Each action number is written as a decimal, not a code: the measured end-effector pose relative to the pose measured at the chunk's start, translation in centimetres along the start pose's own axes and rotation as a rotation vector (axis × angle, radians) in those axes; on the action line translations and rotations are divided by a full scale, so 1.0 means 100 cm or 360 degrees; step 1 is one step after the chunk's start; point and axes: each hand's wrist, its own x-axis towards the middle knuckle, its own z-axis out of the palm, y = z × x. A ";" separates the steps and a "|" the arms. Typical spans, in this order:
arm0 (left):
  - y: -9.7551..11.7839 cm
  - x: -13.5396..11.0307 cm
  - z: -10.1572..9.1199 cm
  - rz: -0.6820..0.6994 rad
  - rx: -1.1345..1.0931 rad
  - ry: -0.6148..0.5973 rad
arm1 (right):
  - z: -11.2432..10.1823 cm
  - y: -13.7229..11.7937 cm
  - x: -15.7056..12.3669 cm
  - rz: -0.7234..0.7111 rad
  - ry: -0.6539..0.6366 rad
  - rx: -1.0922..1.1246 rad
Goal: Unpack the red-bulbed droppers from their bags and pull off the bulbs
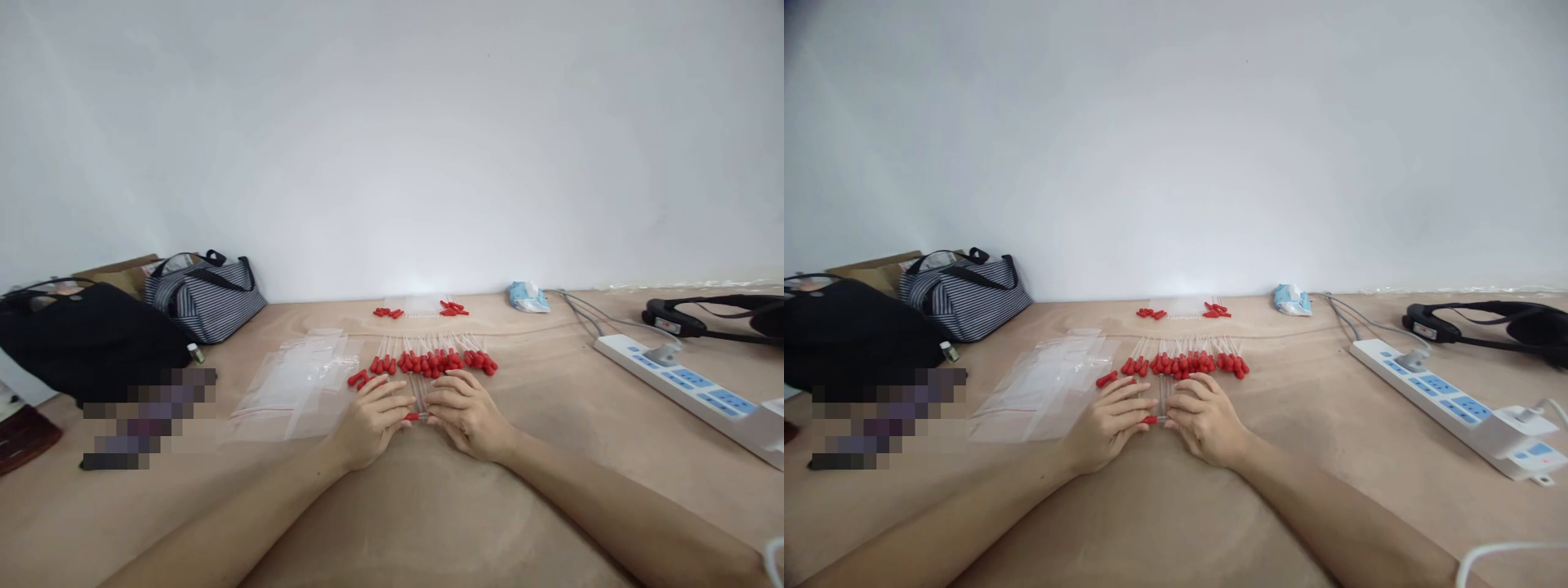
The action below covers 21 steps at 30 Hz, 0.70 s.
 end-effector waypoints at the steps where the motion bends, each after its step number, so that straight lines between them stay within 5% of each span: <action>1: 0.000 0.000 0.000 0.0010 0.0008 0.0000 | 0.000 0.000 0.000 -0.0001 0.0012 -0.0015; 21: 0.007 0.001 -0.007 0.0010 -0.0056 0.0029 | -0.004 -0.003 -0.001 0.0082 -0.0072 -0.0064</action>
